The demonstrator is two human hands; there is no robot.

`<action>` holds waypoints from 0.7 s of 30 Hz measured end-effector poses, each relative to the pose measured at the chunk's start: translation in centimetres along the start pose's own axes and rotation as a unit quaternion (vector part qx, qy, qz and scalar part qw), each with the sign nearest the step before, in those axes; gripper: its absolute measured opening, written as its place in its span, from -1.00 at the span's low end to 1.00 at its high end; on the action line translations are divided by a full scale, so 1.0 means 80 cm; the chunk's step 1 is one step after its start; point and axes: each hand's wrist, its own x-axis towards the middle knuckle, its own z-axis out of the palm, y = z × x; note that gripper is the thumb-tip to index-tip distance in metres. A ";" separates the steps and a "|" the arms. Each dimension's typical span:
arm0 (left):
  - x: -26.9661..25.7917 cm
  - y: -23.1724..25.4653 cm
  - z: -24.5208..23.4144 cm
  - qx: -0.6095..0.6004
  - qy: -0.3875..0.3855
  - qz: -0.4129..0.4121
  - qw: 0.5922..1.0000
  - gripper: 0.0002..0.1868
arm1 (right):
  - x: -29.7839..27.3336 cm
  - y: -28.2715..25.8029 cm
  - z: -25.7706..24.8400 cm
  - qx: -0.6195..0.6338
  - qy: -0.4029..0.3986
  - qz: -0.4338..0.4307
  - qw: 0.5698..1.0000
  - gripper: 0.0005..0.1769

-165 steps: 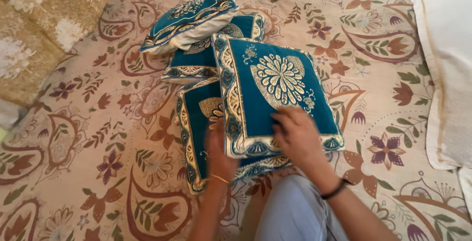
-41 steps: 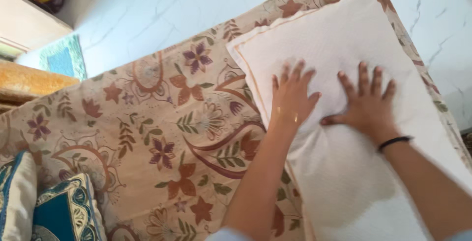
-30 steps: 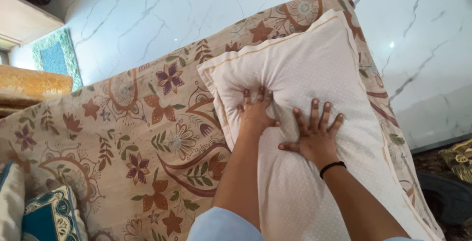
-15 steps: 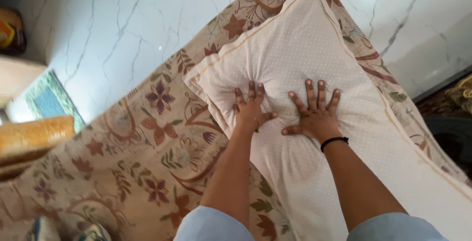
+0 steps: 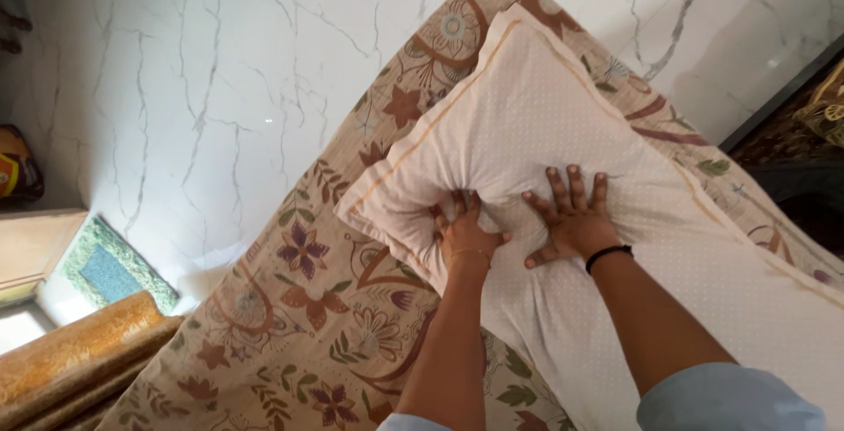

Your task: The person sits on a bed and arranges several decorative pillows, smoothing their covers and stacking them. The person then stands, walks to a nearby sofa, and spreads a patterned throw blanket over the seat.

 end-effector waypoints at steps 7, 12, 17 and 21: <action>0.000 0.018 -0.024 0.002 -0.050 -0.048 0.998 0.13 | -0.008 0.001 -0.022 0.027 -0.045 -0.009 0.999 0.55; -0.022 0.019 -0.024 -0.072 0.195 -0.100 0.973 -0.68 | -0.013 0.002 -0.025 0.052 -0.029 0.004 0.998 0.61; 0.051 0.060 -0.113 -0.059 0.295 0.055 0.952 0.23 | -0.010 0.007 -0.030 0.087 -0.033 0.002 0.996 0.60; 0.100 0.066 -0.166 -0.110 0.042 -0.015 0.993 0.68 | -0.013 0.004 -0.031 0.084 -0.048 0.004 0.995 0.58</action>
